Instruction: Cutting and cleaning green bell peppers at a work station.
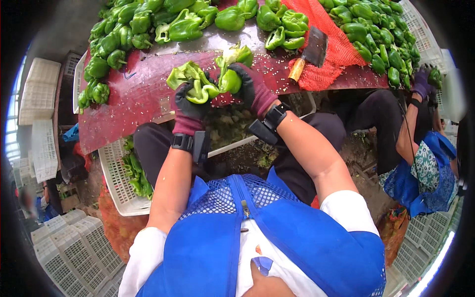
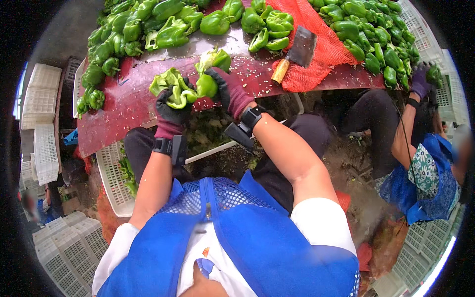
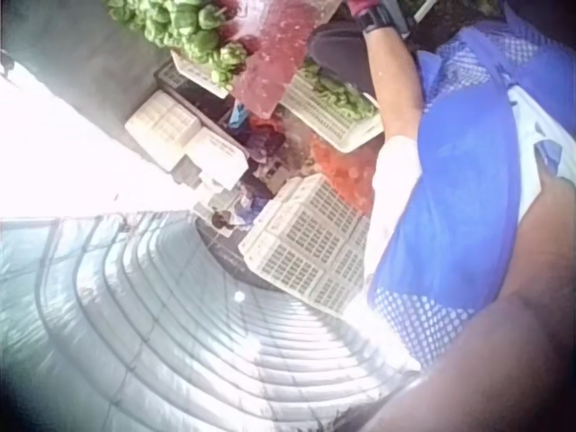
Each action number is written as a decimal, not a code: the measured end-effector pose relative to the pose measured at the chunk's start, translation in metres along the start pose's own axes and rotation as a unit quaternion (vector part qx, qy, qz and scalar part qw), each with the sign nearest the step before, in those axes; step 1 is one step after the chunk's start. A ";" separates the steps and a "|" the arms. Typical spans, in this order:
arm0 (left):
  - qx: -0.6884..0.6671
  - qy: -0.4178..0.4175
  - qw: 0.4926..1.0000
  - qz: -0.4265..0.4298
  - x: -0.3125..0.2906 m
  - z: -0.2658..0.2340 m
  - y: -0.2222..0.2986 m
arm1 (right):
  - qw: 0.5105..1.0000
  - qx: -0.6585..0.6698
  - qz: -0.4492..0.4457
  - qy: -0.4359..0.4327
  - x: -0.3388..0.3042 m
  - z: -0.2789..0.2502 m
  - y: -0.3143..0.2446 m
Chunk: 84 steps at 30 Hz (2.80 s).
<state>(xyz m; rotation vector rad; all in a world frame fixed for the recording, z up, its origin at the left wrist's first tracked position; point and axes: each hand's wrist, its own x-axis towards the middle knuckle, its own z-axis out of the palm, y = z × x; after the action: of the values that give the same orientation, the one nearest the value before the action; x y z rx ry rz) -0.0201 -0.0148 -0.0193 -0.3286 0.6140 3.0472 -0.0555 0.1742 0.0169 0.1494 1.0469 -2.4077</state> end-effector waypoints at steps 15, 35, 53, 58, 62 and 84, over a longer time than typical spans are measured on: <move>0.122 0.034 0.986 0.105 -0.145 -0.031 0.248 | 0.955 -0.242 -0.147 -0.093 0.015 -0.001 0.012; 0.151 -0.051 0.981 0.107 -0.203 -0.035 0.204 | 0.986 -0.117 0.108 -0.057 0.033 -0.011 0.003; 0.351 0.072 0.930 0.082 -0.143 0.050 0.098 | 0.551 -0.738 -0.061 0.384 -0.025 -0.114 -0.084; 0.520 0.091 0.841 0.124 -0.139 0.041 0.091 | 0.498 -0.746 -0.068 0.437 -0.001 -0.098 -0.081; 0.346 0.052 0.934 0.075 -0.117 0.036 0.073 | 0.746 -0.523 -0.135 0.389 0.002 -0.223 -0.118; 0.575 -0.089 0.803 0.133 -0.115 -0.022 0.071 | 0.674 -0.639 -0.365 0.066 -0.139 0.019 -0.035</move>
<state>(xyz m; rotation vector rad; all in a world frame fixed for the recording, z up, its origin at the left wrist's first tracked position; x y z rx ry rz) 0.0932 -0.0857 0.0120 0.1054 2.3651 2.2004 0.0496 0.2373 0.0938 -0.7167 2.9875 -1.5209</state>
